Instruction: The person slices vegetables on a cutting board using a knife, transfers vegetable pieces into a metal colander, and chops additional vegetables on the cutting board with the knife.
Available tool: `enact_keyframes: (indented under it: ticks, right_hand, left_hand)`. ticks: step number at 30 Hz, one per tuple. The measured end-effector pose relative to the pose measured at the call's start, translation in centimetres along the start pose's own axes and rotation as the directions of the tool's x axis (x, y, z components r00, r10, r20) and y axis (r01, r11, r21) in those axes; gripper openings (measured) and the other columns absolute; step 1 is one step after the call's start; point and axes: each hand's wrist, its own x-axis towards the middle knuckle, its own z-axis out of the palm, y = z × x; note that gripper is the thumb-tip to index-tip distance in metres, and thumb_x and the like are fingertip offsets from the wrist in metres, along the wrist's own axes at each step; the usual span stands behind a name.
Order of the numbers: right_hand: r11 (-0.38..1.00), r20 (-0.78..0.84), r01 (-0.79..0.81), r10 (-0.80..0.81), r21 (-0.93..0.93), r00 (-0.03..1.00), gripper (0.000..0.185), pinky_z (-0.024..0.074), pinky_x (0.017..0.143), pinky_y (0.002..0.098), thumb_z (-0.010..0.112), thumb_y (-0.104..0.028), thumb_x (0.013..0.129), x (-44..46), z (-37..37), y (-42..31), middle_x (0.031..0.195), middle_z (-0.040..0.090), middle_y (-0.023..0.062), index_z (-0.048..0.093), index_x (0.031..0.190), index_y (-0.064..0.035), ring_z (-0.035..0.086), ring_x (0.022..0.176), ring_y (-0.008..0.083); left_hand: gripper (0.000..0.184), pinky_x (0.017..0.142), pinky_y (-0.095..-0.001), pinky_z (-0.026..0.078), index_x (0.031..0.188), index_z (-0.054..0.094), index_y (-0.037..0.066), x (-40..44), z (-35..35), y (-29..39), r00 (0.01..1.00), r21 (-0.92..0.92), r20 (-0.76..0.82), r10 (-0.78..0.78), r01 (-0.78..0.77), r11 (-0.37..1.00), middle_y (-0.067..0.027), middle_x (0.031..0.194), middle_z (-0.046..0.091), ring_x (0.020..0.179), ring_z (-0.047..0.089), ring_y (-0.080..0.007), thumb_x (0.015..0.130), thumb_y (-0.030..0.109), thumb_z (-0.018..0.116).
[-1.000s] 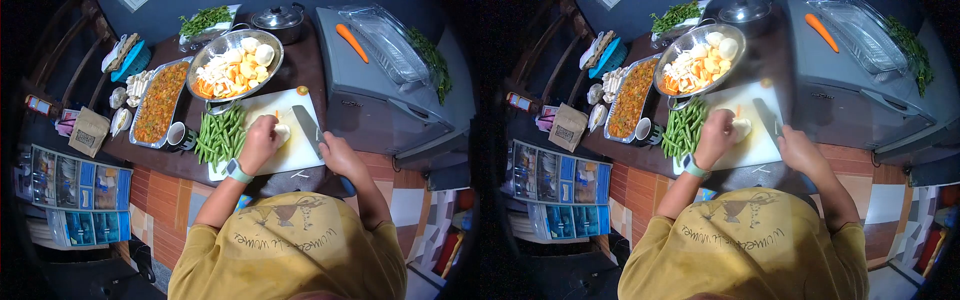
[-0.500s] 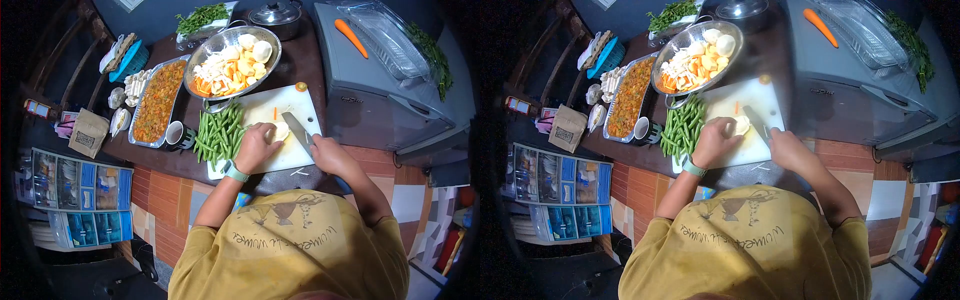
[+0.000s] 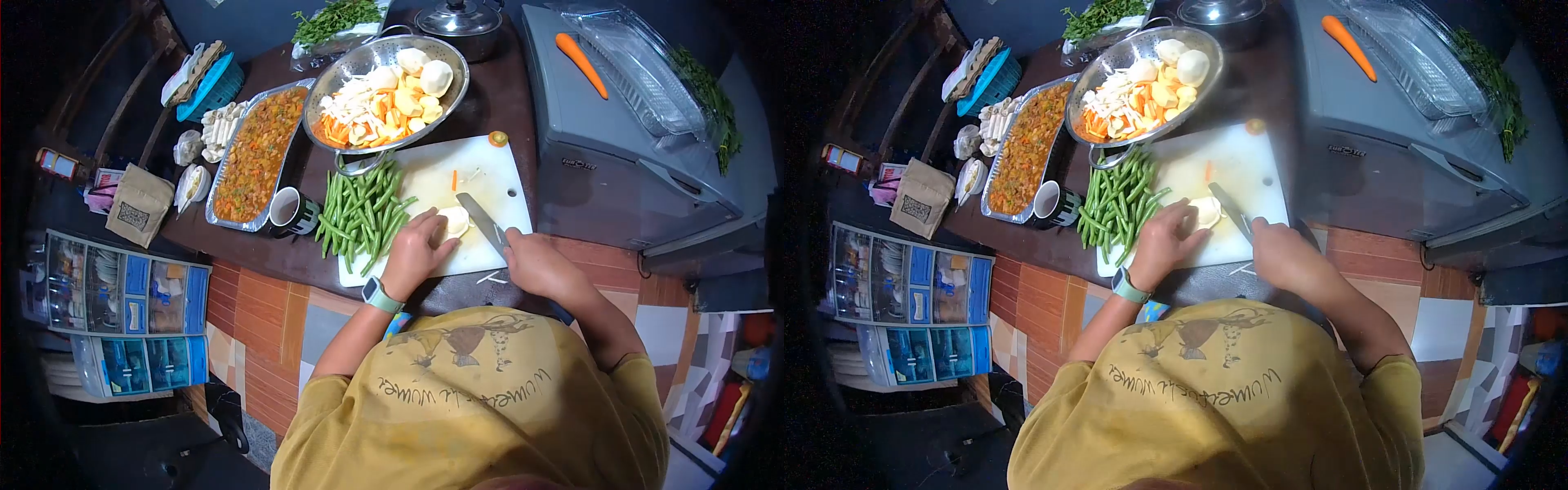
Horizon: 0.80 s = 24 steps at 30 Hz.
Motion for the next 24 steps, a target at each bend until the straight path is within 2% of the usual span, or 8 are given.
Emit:
enact_keyframes:
  ticks: [3,5,9,11,15,21,23,24]
  right_hand:
    - [0.999,0.019,-0.01,0.011,-0.031,1.0,0.019,0.0484,0.076,0.0481,0.045,-0.008,0.088,0.0,0.1,-0.3,0.089,0.061,0.0283,0.048,0.1,0.0056,0.061,0.085,0.0425]
    - [0.999,0.024,-0.008,0.009,-0.044,1.0,0.018,0.0488,0.075,0.0479,0.043,-0.004,0.085,0.0,0.1,-0.3,0.087,0.061,0.0289,0.048,0.099,0.0062,0.062,0.085,0.0427]
    - [0.998,0.054,-0.033,0.036,-0.052,0.998,0.018,0.0485,0.076,0.0487,0.042,-0.001,0.083,-0.5,-0.1,-0.9,0.086,0.061,0.0298,0.047,0.099,0.0068,0.061,0.085,0.0436]
    - [0.999,0.034,-0.006,0.007,-0.046,0.999,0.017,0.0477,0.076,0.0498,0.041,0.0,0.083,-0.4,0.0,-0.7,0.084,0.061,0.0309,0.046,0.098,0.0072,0.061,0.084,0.0448]
    - [0.998,0.057,-0.018,0.022,-0.065,0.998,0.017,0.0469,0.076,0.0507,0.04,-0.001,0.084,-0.4,-0.2,-1.1,0.085,0.06,0.0313,0.045,0.098,0.0072,0.06,0.085,0.0453]
    - [0.996,0.088,-0.064,0.07,-0.069,0.994,0.017,0.0459,0.077,0.0517,0.039,-0.003,0.086,-0.3,-0.2,-1.3,0.087,0.06,0.0321,0.044,0.098,0.007,0.06,0.087,0.0456]
    - [0.995,0.074,-0.054,0.06,-0.078,0.995,0.017,0.0458,0.075,0.0524,0.039,-0.005,0.087,-0.4,-0.4,-1.3,0.085,0.059,0.0328,0.044,0.098,0.0065,0.059,0.085,0.0467]
    - [0.995,0.076,-0.055,0.061,-0.079,0.995,0.017,0.0458,0.075,0.0524,0.039,-0.005,0.087,-0.4,-0.3,-1.0,0.085,0.059,0.0328,0.044,0.098,0.0065,0.059,0.085,0.0467]
  left_hand:
    - [0.037,0.077,-0.0378,0.051,0.097,0.063,-0.002,0.0,-0.2,0.3,0.999,-0.002,-0.025,0.025,-0.025,1.0,-0.0222,0.102,0.062,0.088,0.062,-0.0363,0.07,0.019,0.075]
    - [0.037,0.076,-0.0388,0.051,0.096,0.064,-0.001,0.3,-0.8,1.4,0.988,0.045,0.106,-0.116,0.111,0.993,-0.0199,0.097,0.064,0.086,0.062,-0.0353,0.069,0.022,0.076]
    - [0.036,0.074,-0.0398,0.05,0.096,0.064,0.0,0.0,-0.5,1.8,0.986,0.093,0.095,-0.136,0.127,0.988,-0.0184,0.094,0.063,0.082,0.061,-0.0356,0.07,0.021,0.075]
    - [0.031,0.073,-0.04,0.05,0.095,0.064,0.0,0.2,0.1,1.5,0.993,0.078,-0.087,0.081,-0.075,0.994,-0.0174,0.094,0.063,0.08,0.061,-0.0351,0.072,0.018,0.072]
    - [0.024,0.073,-0.039,0.05,0.093,0.065,0.001,0.7,0.5,1.2,0.995,0.013,-0.054,0.083,-0.083,0.997,-0.0163,0.093,0.063,0.081,0.061,-0.0345,0.073,0.014,0.07]
    - [0.016,0.072,-0.0382,0.049,0.089,0.068,0.003,1.2,0.2,1.3,0.999,0.031,0.017,-0.044,0.044,0.999,-0.016,0.089,0.064,0.08,0.06,-0.0335,0.073,0.006,0.066]
    - [0.017,0.072,-0.038,0.049,0.088,0.067,0.002,1.5,0.4,0.8,0.998,0.005,0.005,0.065,-0.065,0.998,-0.0165,0.089,0.064,0.077,0.06,-0.0338,0.072,0.001,0.063]
    - [0.017,0.072,-0.038,0.049,0.088,0.067,0.002,1.7,0.4,0.6,0.998,0.003,0.005,0.062,-0.062,0.998,-0.0165,0.089,0.064,0.077,0.06,-0.0338,0.072,0.001,0.063]
